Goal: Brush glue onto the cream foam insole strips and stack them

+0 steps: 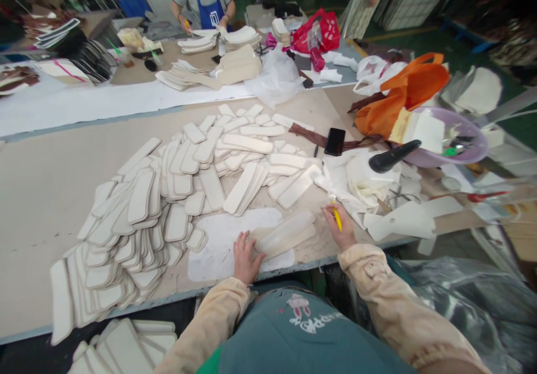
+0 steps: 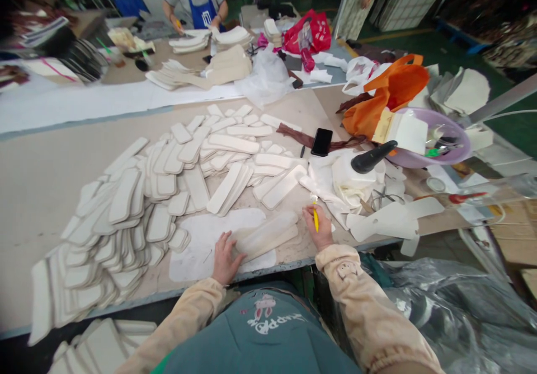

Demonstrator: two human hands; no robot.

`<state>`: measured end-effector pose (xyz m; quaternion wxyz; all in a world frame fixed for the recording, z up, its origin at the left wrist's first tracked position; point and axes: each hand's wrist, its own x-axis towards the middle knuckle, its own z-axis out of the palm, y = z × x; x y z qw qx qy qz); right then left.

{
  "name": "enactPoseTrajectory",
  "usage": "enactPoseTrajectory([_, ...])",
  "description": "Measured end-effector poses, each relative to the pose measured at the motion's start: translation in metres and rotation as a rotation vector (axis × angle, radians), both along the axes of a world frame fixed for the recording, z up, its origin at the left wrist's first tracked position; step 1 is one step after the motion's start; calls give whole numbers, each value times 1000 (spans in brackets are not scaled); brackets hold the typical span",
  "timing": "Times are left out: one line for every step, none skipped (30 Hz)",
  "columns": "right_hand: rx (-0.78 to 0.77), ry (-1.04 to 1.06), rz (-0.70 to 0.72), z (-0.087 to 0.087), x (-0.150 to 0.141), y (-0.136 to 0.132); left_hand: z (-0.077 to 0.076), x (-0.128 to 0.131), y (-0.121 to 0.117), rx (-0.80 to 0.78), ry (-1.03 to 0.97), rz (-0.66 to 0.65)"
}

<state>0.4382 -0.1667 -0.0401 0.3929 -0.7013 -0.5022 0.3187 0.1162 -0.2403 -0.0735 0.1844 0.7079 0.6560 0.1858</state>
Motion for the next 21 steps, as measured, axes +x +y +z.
enactPoseTrajectory([29, -28, 30, -3, 0, -2, 1, -1, 2, -7, -29, 0])
enactPoseTrajectory([57, -50, 54, -7, 0, -4, 3, -3, 4, -31, -60, 1])
enactPoseTrajectory([73, -67, 72, -10, -1, -6, 5, -5, 7, -70, -95, 2])
enactPoseTrajectory([70, -86, 85, -13, -1, -8, 7, -7, 9, -121, -141, -1])
enactPoseTrajectory([64, -102, 96, -15, -1, -9, 10, -8, 11, -178, -198, -4])
enactPoseTrajectory([63, -112, 105, -17, -1, -11, 13, -10, 12, -233, -267, -5])
enactPoseTrajectory([63, -121, 116, -18, -1, -13, 16, -11, 14, -285, -346, 1])
enactPoseTrajectory([67, -131, 122, -18, 0, -14, 20, -12, 15, -333, -430, 12])
enactPoseTrajectory([70, -140, 121, -18, 2, -16, 24, -12, 17, -377, -517, 23])
enactPoseTrajectory([72, -146, 112, -18, 4, -18, 30, -12, 19, -418, -605, 30])
enactPoseTrajectory([73, -146, 97, -17, 6, -21, 36, -11, 20, -456, -698, 30])
enactPoseTrajectory([73, -134, 77, -15, 8, -23, 44, -9, 22, -493, -795, 22])
enactPoseTrajectory([74, -104, 55, -13, 10, -25, 52, -7, 24, -526, -890, 10])
enactPoseTrajectory([75, -54, 34, -10, 11, -28, 61, -5, 26, -555, -976, -2])
enactPoseTrajectory([77, 6, 17, -7, 12, -30, 69, -3, 27, -579, -1052, -8])
enactPoseTrajectory([83, 69, 4, -3, 13, -33, 77, -1, 28, -600, -1115, -11])
enactPoseTrajectory([91, 126, -5, 2, 12, -35, 83, 1, 28, -620, -1165, -17])
enactPoseTrajectory([102, 171, -11, 6, 12, -38, 88, 2, 27, -641, -1206, -21])
enactPoseTrajectory([115, 202, -17, 11, 11, -41, 89, 2, 25, -667, -1238, -18])
enactPoseTrajectory([125, 222, -24, 14, 10, -44, 88, 1, 23, -696, -1258, 0])
enactPoseTrajectory([130, 237, -30, 17, 8, -47, 85, -1, 19, -724, -1266, 39])
